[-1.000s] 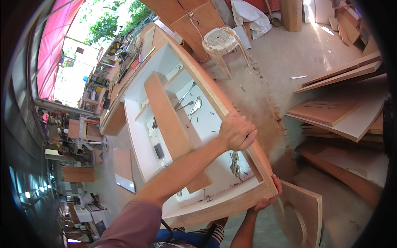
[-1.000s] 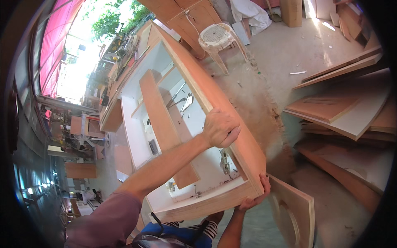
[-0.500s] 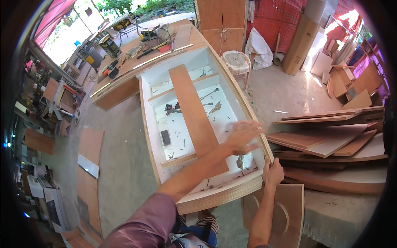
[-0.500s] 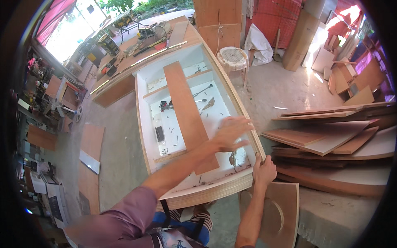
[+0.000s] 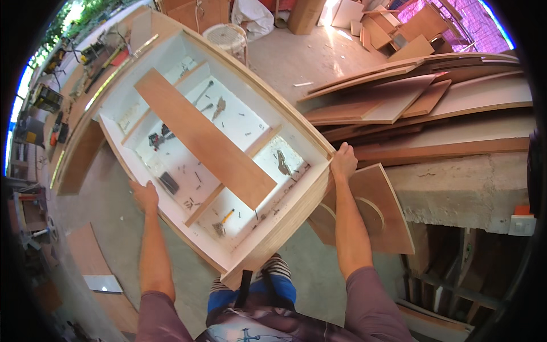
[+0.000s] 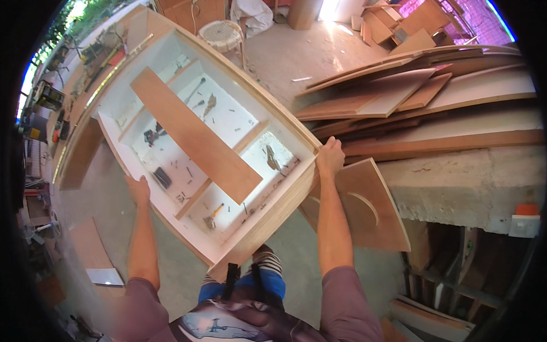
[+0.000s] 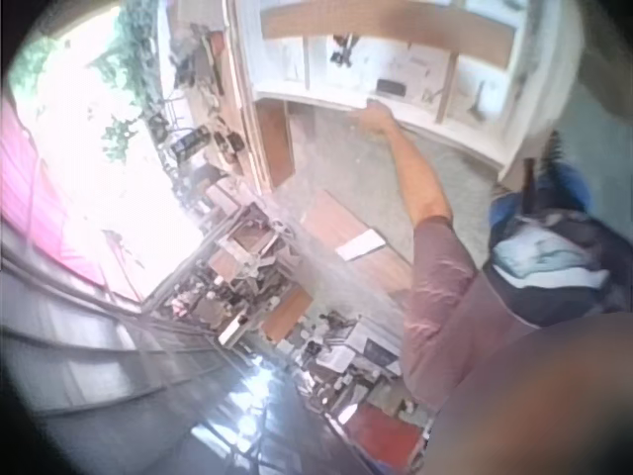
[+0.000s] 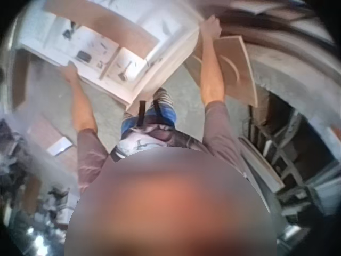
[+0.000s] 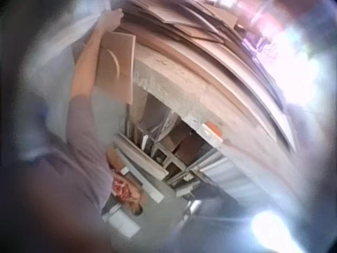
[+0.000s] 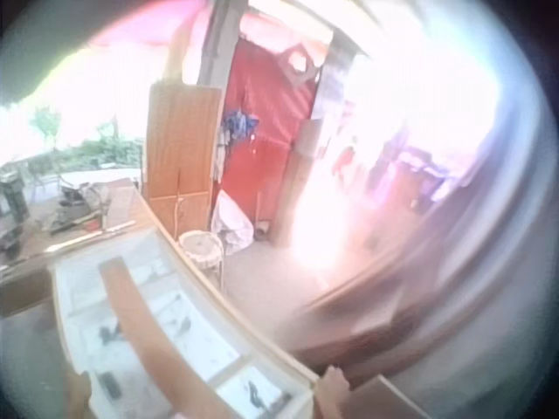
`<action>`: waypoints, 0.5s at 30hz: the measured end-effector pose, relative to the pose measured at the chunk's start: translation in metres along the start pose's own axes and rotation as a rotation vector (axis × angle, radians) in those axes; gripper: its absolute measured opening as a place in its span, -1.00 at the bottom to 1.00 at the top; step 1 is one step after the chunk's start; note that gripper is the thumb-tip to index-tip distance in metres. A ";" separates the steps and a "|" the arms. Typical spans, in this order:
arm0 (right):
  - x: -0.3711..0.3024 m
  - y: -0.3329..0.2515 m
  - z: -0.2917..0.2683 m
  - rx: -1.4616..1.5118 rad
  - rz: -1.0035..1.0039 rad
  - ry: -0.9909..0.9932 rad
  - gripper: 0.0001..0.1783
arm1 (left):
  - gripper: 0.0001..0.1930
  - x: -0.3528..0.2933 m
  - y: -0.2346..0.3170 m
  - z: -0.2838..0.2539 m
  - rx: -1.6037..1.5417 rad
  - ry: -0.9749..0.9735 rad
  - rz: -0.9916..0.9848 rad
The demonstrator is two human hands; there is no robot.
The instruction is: The person uses an angle grinder to cut a long metal strip into shorter pieces on the floor. They then carry the cut pieces to a wooden cabinet and fit one into a groove on the cabinet's edge.
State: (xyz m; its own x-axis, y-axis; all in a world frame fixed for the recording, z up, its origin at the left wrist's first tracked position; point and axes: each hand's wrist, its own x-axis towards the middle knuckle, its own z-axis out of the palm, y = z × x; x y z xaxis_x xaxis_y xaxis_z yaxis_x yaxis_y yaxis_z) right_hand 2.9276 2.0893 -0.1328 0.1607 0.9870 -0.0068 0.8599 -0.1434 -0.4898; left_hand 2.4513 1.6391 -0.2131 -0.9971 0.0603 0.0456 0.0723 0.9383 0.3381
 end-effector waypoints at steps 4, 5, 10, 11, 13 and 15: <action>0.007 0.010 0.007 0.097 -0.013 0.055 -0.63 | -0.13 0.003 0.000 0.003 -0.010 -0.061 -0.054; 0.007 0.017 0.009 0.165 -0.010 0.093 -0.68 | -0.13 0.004 0.000 0.000 -0.021 -0.057 -0.042; 0.021 0.035 0.018 0.233 0.099 0.165 -0.66 | -0.12 0.000 0.008 -0.010 -0.004 -0.097 -0.052; 0.022 0.035 0.019 0.186 0.101 0.156 -0.66 | -0.12 0.000 0.011 -0.012 0.013 -0.114 -0.067; 0.022 0.036 0.019 0.129 0.095 0.148 -0.65 | -0.12 -0.003 0.014 -0.016 0.047 -0.131 -0.078; 0.021 0.034 0.018 0.117 0.072 0.156 -0.65 | -0.12 -0.002 0.015 -0.018 0.061 -0.129 -0.079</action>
State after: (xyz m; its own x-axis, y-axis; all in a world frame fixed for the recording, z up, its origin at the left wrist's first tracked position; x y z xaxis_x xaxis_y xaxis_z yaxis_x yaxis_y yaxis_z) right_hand 2.9516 2.1068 -0.1653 0.3010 0.9498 0.0850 0.7828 -0.1952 -0.5908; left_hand 2.4547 1.6471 -0.1911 -0.9946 0.0251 -0.1011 -0.0040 0.9607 0.2777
